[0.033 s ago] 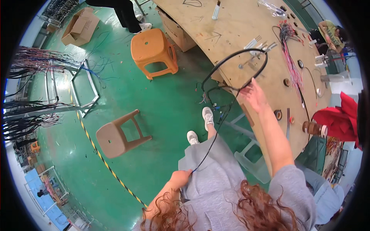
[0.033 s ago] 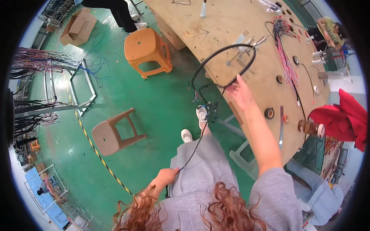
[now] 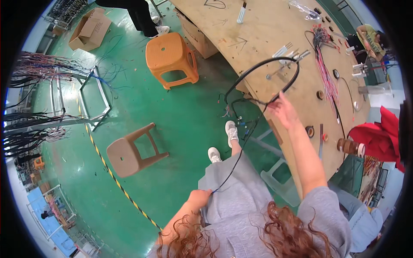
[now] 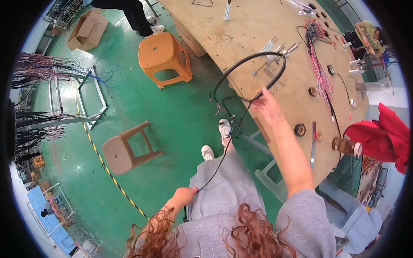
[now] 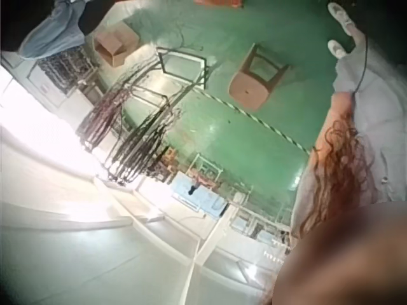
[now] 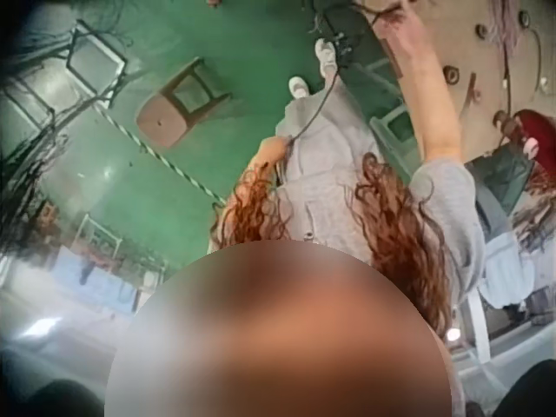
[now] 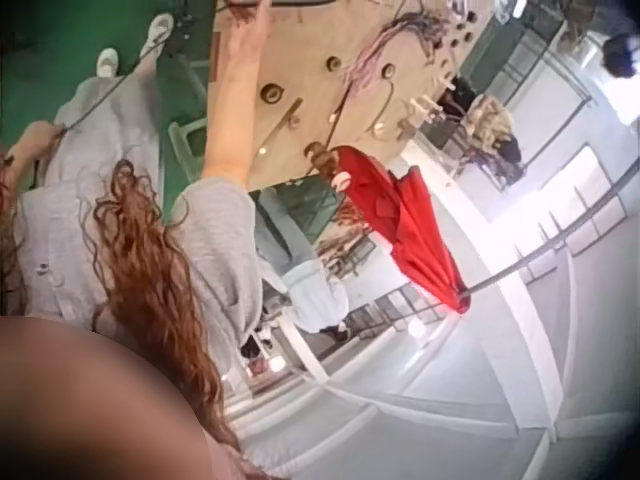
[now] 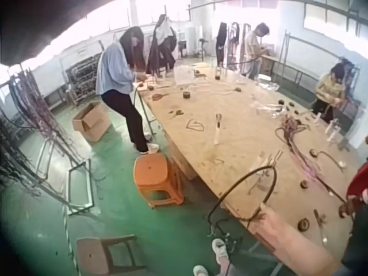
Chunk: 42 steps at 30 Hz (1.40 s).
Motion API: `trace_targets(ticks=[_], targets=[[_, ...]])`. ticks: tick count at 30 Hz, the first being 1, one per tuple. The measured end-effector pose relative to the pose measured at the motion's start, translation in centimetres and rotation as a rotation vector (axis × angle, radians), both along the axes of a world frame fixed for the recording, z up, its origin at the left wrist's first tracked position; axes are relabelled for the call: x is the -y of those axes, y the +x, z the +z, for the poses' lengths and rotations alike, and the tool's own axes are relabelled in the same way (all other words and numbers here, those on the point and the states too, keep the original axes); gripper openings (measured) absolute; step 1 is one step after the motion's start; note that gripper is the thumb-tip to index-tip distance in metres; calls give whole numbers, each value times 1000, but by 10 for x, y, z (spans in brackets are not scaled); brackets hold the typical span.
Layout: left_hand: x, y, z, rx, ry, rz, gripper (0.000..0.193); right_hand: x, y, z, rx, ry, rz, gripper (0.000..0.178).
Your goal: Wrap electrical tape around a bundle of wires to secure them on an assembly jig.
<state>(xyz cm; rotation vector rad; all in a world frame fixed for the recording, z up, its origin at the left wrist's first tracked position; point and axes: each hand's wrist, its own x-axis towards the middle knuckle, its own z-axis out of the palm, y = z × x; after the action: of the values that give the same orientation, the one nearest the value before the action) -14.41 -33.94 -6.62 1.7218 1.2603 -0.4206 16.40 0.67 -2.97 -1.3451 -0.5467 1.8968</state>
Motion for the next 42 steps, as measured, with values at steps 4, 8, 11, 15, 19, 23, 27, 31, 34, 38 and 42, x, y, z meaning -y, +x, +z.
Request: trace_targets(ticks=[4, 8, 11, 15, 19, 23, 27, 31, 34, 38, 42], targets=[[-53, -7, -15, -182, -54, -124, 18, 9, 11, -9, 85, 94, 22, 33], [-163, 16, -2, -144, 207, 82, 17, 8, 30, -4, 164, 50, 71, 27], [-259, 61, 27, 126, 315, 302, 25, 3, 34, 14, 161, -6, 146, 27], [-316, 129, 37, 537, 583, 391, 29, -4, 41, 23, 27, -36, 213, 27], [-331, 162, 46, 471, 49, 88, 29, -5, 35, 37, -105, 1, 87, 26], [-328, 188, 64, 333, -126, 37, 30, -16, 43, 51, -301, -187, -203, 28], [-355, 180, 64, 450, 617, 289, 41, -25, 77, 54, -282, -155, -160, 31], [-408, 139, 36, 164, 788, 689, 43, -48, 105, 74, -377, -212, -16, 31], [-428, 121, 14, 64, 713, 602, 30, -68, 123, 77, -185, -50, -44, 28], [-444, 86, 33, 402, 173, 788, 12, -94, 139, 69, -25, 36, -11, 27], [-427, 43, 72, 632, -387, 778, 13, -123, 140, 47, 209, 110, 60, 22]])
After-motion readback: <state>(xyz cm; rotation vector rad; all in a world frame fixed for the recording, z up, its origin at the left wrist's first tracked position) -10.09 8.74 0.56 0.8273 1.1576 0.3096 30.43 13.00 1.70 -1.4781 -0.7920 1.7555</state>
